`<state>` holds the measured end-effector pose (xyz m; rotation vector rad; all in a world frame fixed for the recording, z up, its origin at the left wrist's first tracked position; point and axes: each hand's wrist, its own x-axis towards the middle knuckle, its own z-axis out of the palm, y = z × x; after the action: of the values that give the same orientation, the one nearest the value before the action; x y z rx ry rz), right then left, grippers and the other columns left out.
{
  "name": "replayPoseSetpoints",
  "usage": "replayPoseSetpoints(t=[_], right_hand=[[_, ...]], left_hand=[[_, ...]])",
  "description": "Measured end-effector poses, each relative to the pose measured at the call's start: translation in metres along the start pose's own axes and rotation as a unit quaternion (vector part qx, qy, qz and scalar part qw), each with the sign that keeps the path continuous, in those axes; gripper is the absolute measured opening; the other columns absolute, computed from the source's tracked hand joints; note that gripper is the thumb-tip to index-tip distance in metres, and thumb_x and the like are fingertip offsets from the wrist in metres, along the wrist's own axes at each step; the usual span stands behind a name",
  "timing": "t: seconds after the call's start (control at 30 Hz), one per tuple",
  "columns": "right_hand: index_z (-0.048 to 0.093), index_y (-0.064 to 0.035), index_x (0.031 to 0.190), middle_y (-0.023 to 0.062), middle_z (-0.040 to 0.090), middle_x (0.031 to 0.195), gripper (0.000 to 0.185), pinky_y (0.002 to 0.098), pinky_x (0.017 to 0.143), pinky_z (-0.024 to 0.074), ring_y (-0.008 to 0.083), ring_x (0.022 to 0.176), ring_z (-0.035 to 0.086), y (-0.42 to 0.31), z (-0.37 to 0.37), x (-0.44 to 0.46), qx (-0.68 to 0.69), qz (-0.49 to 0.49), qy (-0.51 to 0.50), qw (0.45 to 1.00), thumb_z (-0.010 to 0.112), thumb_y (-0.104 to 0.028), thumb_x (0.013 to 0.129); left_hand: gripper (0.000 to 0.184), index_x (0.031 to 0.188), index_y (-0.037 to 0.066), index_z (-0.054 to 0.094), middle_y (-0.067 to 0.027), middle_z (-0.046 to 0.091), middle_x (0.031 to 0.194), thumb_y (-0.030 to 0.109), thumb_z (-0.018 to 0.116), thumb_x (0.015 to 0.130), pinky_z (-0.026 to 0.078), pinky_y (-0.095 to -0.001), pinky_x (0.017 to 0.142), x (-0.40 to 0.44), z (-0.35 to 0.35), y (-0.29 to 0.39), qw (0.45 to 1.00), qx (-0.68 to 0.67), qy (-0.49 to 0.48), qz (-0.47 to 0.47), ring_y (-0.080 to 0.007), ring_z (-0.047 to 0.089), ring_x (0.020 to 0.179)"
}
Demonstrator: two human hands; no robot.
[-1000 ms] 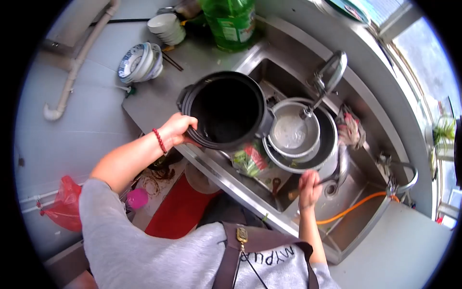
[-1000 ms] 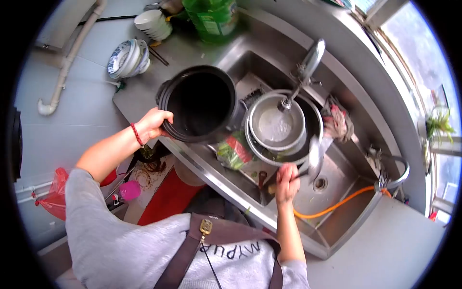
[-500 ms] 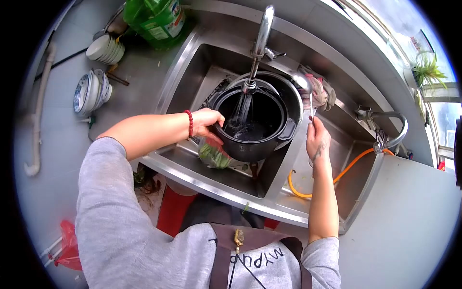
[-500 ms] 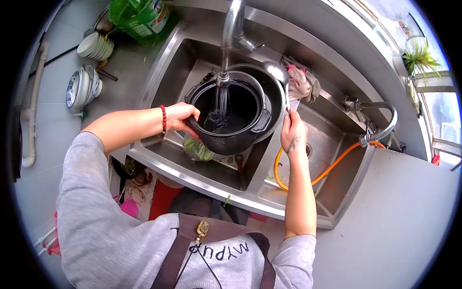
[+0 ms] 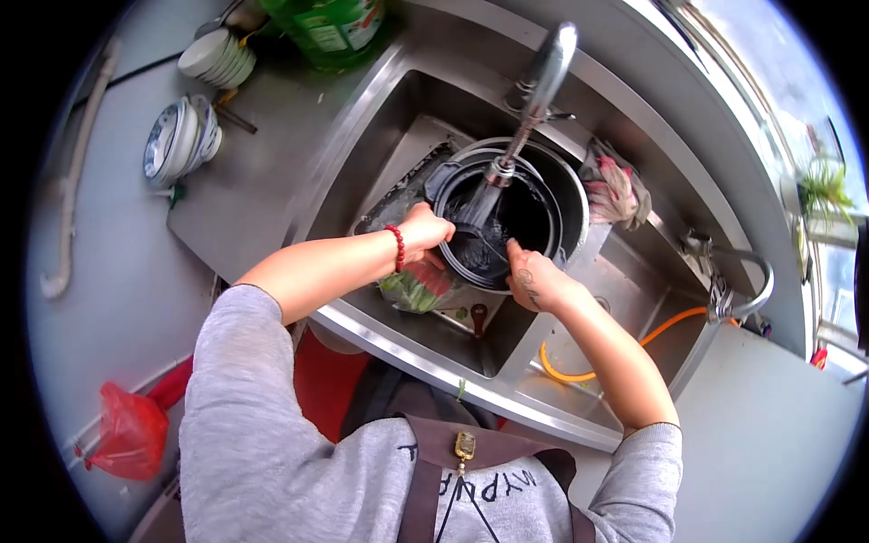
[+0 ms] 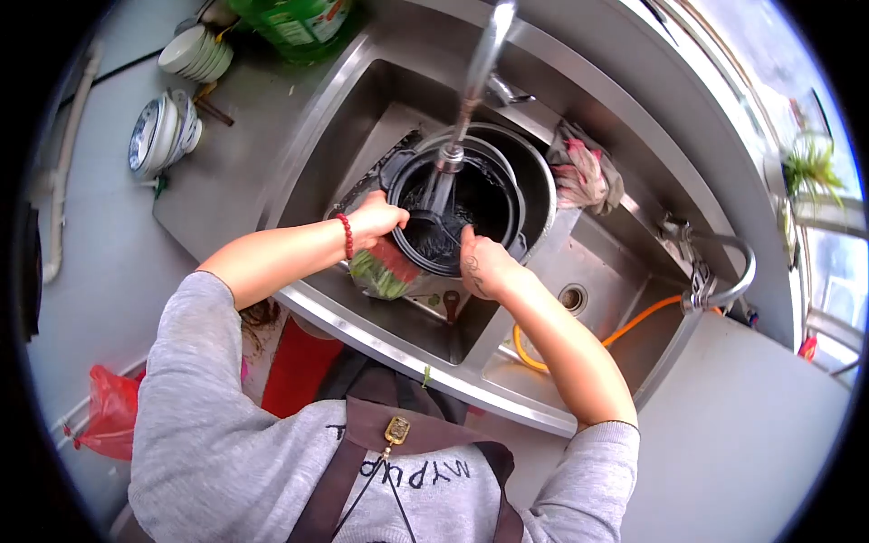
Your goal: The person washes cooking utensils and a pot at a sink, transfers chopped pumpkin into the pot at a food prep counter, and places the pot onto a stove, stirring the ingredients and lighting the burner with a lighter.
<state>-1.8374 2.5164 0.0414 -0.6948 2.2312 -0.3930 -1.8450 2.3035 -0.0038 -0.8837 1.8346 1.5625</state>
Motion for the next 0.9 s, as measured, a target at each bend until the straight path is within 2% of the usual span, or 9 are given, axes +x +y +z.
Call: replayPoseSetpoints(t=[0.07,0.13,0.27,0.43,0.57,0.73,0.83,0.87,0.9], right_hand=[[0.054,0.0012,0.103,0.0205,0.063,0.085,0.037,0.0427,0.073,0.0506,0.0346,0.081,0.063,-0.017,-0.028,0.001,-0.033,0.000,-0.048,0.998,0.063,-0.025,0.078],[0.057,-0.0045,0.114,0.0158,0.062,0.097,0.037,0.0396,0.079,0.0487,0.0347,0.088,0.060,-0.023,-0.037,0.020,-0.090,0.024,0.059,0.994,0.060,-0.021,0.080],[0.045,0.0006,0.123,0.0195,0.044,0.126,0.046,0.0385,0.099,0.0367,0.0333,0.117,0.044,0.000,-0.016,0.082,-0.202,-0.280,0.270,0.899,0.051,-0.005,0.078],[0.048,-0.0028,0.123,0.0178,0.049,0.123,0.044,0.0378,0.098,0.0360,0.0302,0.117,0.044,0.011,-0.007,0.100,-0.293,-0.045,0.276,0.914,0.045,-0.009,0.080],[0.049,0.0052,0.118,0.0235,0.047,0.121,0.050,0.0446,0.098,0.0350,0.0407,0.114,0.043,0.024,0.010,0.094,-0.250,-0.052,0.331,0.909,0.053,-0.004,0.069],[0.052,-0.0046,0.108,0.0159,0.052,0.112,0.044,0.0439,0.095,0.0377,0.0342,0.108,0.049,-0.034,-0.010,0.118,-0.114,-0.349,0.240,0.899,0.054,-0.003,0.064],[0.056,-0.0117,0.099,0.0108,0.060,0.095,0.021,0.0448,0.076,0.0468,0.0319,0.087,0.058,0.007,-0.025,0.116,-0.176,-0.068,0.323,0.927,0.053,-0.016,0.079],[0.054,-0.0080,0.098,0.0128,0.061,0.086,0.026,0.0462,0.071,0.0476,0.0365,0.078,0.059,0.035,-0.022,0.108,0.088,0.130,0.357,0.921,0.054,-0.029,0.082],[0.052,-0.0035,0.099,0.0162,0.063,0.088,0.046,0.0473,0.071,0.0482,0.0390,0.080,0.060,0.042,-0.029,0.085,-0.089,0.100,0.364,0.922,0.061,-0.044,0.078]], left_hand=[[0.040,0.095,-0.008,0.057,-0.0160,0.062,0.089,0.000,0.060,0.056,0.048,-0.0332,0.069,-0.004,-0.004,0.000,1.000,0.015,0.017,0.007,-0.0244,0.058,0.083],[0.043,0.099,-0.007,0.056,-0.0165,0.061,0.092,0.002,0.060,0.057,0.047,-0.0335,0.069,-0.009,-0.012,0.003,1.000,0.014,-0.005,-0.004,-0.0250,0.058,0.082],[0.041,0.100,-0.006,0.053,-0.0153,0.059,0.088,0.006,0.060,0.062,0.047,-0.0341,0.064,-0.025,-0.020,0.012,0.999,0.002,-0.038,-0.031,-0.0238,0.058,0.080],[0.039,0.099,-0.006,0.053,-0.0140,0.058,0.084,0.003,0.060,0.061,0.046,-0.0352,0.057,-0.001,-0.021,-0.017,0.994,-0.053,-0.047,-0.087,-0.0225,0.057,0.077],[0.036,0.096,-0.005,0.056,-0.0150,0.059,0.086,0.000,0.059,0.061,0.050,-0.0375,0.058,-0.004,-0.025,-0.013,0.993,-0.062,-0.046,-0.091,-0.0264,0.061,0.076],[0.035,0.097,-0.005,0.056,-0.0167,0.061,0.088,-0.001,0.058,0.062,0.051,-0.0384,0.056,0.011,-0.017,-0.023,0.996,-0.037,-0.043,-0.065,-0.0282,0.062,0.076],[0.036,0.096,-0.008,0.054,-0.0164,0.060,0.087,-0.001,0.059,0.062,0.049,-0.0358,0.064,0.005,-0.026,-0.016,0.998,-0.016,-0.030,-0.054,-0.0257,0.060,0.080],[0.036,0.096,-0.008,0.054,-0.0160,0.060,0.087,-0.001,0.059,0.061,0.049,-0.0353,0.065,-0.006,-0.031,-0.003,0.997,-0.037,-0.031,-0.068,-0.0250,0.059,0.081],[0.036,0.097,-0.009,0.054,-0.0160,0.060,0.088,-0.002,0.059,0.061,0.049,-0.0352,0.065,-0.004,-0.032,-0.005,0.997,-0.031,-0.012,-0.064,-0.0249,0.059,0.080]])
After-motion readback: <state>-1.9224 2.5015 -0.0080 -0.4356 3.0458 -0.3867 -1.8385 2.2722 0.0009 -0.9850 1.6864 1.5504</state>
